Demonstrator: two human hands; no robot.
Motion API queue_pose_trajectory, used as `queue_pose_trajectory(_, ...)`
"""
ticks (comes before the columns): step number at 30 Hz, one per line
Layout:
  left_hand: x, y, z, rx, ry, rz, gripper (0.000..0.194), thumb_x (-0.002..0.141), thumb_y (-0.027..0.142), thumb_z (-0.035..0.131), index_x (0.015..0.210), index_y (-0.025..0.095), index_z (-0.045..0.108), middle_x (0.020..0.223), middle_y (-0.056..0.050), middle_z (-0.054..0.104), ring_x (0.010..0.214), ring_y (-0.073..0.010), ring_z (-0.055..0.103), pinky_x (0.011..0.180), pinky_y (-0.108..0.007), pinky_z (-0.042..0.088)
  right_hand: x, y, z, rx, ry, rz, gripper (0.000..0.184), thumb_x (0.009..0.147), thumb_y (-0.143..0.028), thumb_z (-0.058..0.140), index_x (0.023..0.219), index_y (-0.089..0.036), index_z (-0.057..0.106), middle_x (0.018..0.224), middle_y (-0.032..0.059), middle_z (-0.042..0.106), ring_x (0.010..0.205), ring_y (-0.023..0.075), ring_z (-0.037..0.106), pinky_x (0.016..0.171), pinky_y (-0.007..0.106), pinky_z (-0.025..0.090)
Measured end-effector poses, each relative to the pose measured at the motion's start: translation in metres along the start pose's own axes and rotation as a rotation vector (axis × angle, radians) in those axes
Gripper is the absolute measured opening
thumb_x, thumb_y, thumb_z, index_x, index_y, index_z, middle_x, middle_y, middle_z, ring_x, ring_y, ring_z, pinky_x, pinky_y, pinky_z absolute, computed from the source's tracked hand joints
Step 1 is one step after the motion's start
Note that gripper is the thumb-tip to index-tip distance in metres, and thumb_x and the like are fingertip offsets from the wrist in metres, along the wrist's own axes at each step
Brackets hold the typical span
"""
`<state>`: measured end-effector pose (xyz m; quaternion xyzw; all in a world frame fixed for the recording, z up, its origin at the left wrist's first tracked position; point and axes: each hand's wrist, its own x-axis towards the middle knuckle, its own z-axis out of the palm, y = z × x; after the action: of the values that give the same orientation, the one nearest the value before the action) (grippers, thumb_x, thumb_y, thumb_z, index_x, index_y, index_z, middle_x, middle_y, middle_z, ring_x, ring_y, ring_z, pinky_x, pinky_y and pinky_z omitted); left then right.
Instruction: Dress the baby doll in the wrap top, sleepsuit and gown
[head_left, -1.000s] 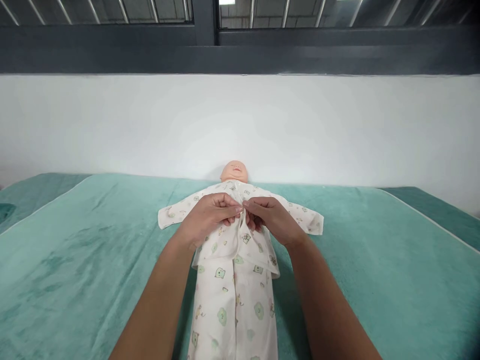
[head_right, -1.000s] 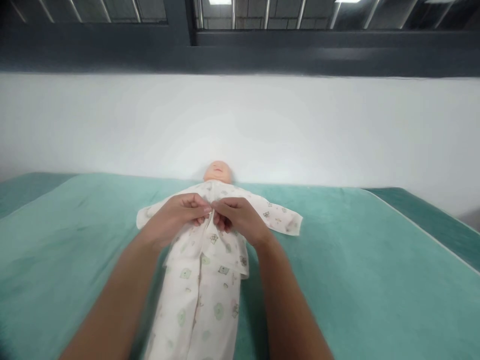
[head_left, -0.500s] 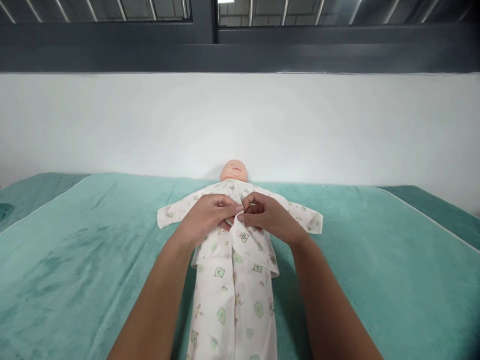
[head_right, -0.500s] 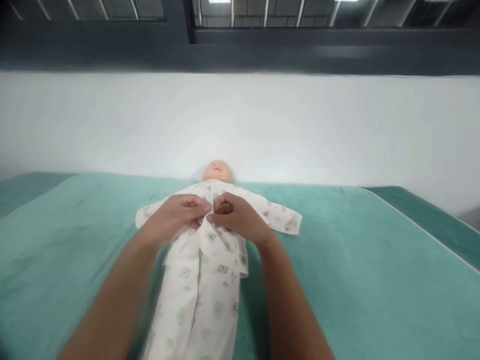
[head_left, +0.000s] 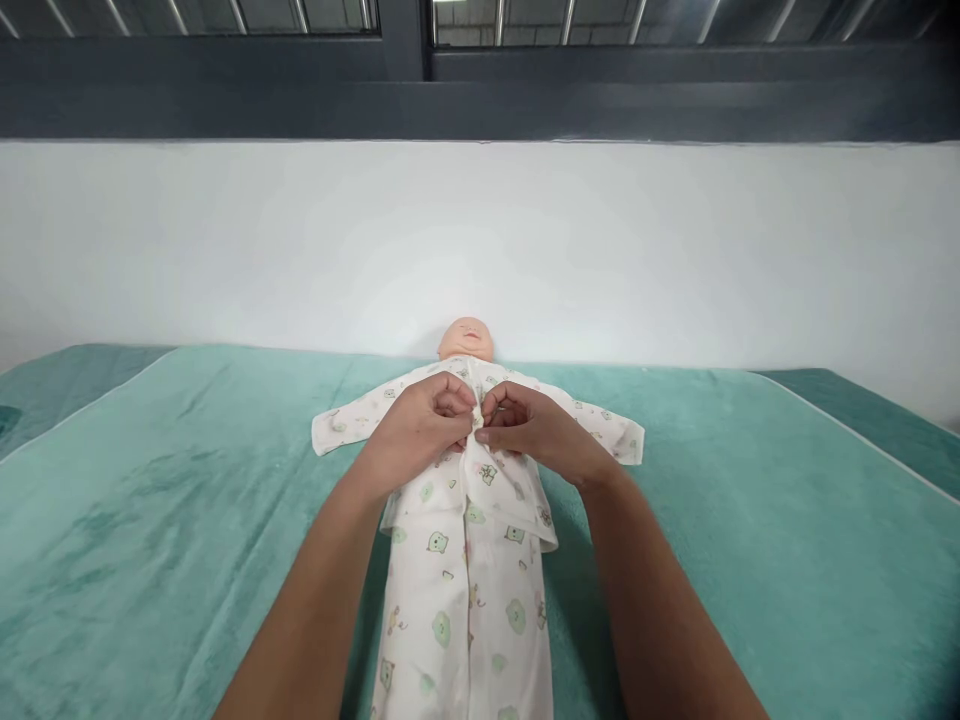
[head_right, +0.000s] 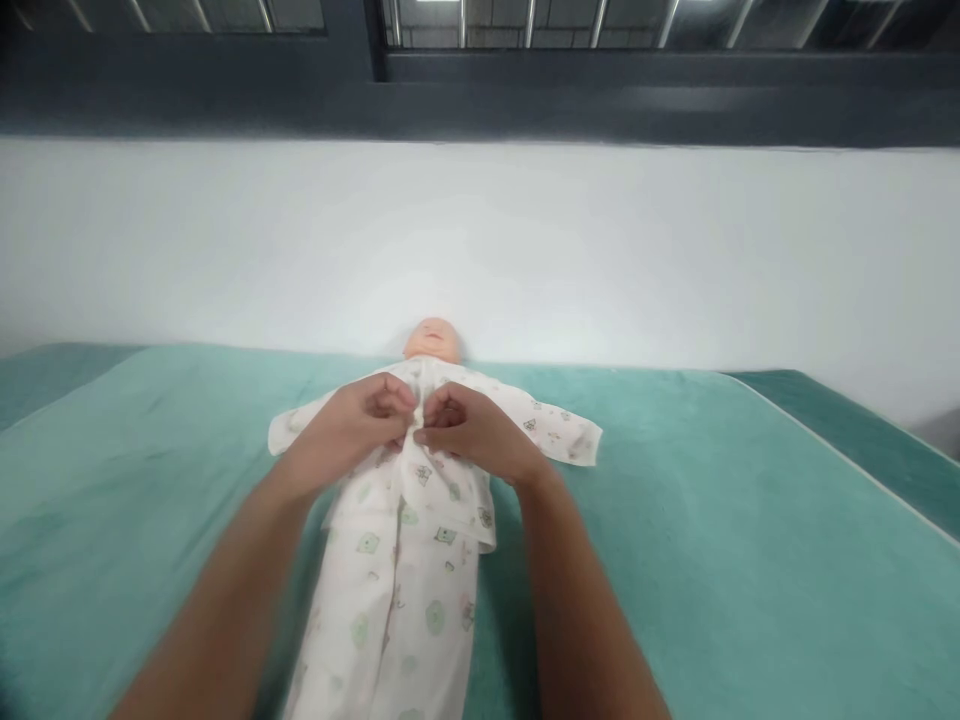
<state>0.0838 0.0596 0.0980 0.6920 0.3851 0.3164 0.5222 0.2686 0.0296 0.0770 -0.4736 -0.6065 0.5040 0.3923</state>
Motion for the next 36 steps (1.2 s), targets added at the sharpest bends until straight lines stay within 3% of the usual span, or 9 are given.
queue_pose_trajectory(6,0.001,-0.004,0.002,-0.006,0.043,0.011,0.017,0.067,0.014,0.051,0.082,0.022,0.055,0.061,0.007,0.049,0.047,-0.0054,0.040,0.044,-0.018,0.030,0.002,0.001,0.003,-0.020,-0.004,0.014,0.027,0.072,-0.035,0.072,0.083,-0.021,0.051,0.060,-0.0067,0.047,0.055,0.0087,0.042,0.049,0.023,0.028)
queue_pose_trajectory(13,0.005,-0.008,0.005,-0.176,0.069,0.011,0.014,0.064,0.013,0.055,0.076,0.021,0.054,0.061,0.005,0.051,0.053,-0.0074,0.047,0.048,-0.019,0.032,0.003,0.002,0.007,-0.066,0.062,0.007,0.023,0.071,-0.026,0.069,0.078,-0.022,0.048,0.058,-0.0088,0.039,0.051,0.0067,0.032,0.047,0.022,0.024)
queue_pose_trajectory(20,0.007,-0.008,0.012,-0.259,0.094,-0.001,0.013,0.061,0.013,0.057,0.072,0.019,0.052,0.059,0.006,0.049,0.051,-0.0060,0.043,0.048,-0.019,0.028,0.005,0.003,0.008,-0.102,0.087,0.004,0.025,0.069,-0.025,0.069,0.076,-0.022,0.045,0.059,-0.0086,0.036,0.053,0.0073,0.030,0.049,0.022,0.024)
queue_pose_trajectory(24,0.006,-0.006,0.009,-0.257,0.040,-0.041,0.014,0.061,0.012,0.057,0.073,0.019,0.053,0.060,0.006,0.049,0.052,-0.0056,0.043,0.049,-0.018,0.031,0.003,0.003,0.003,-0.127,0.045,-0.024,0.024,0.070,-0.029,0.070,0.078,-0.021,0.049,0.062,-0.0074,0.037,0.056,0.0079,0.032,0.051,0.022,0.025)
queue_pose_trajectory(29,0.004,-0.004,0.005,-0.256,-0.033,-0.035,0.014,0.064,0.013,0.061,0.077,0.018,0.057,0.078,0.000,0.064,0.067,-0.0098,0.056,0.060,-0.021,0.042,0.001,0.005,-0.002,-0.077,-0.039,-0.040,0.022,0.076,-0.038,0.066,0.085,-0.019,0.057,0.062,-0.0059,0.040,0.057,0.0089,0.036,0.052,0.023,0.027)
queue_pose_trajectory(36,0.002,0.000,-0.001,-0.189,0.022,-0.058,0.009,0.073,0.022,0.062,0.079,0.018,0.058,0.068,0.002,0.058,0.062,-0.0092,0.054,0.057,-0.020,0.041,0.001,0.003,0.002,-0.054,0.024,-0.019,0.031,0.075,-0.048,0.067,0.080,-0.018,0.059,0.059,-0.0050,0.045,0.054,0.0091,0.038,0.051,0.024,0.028)
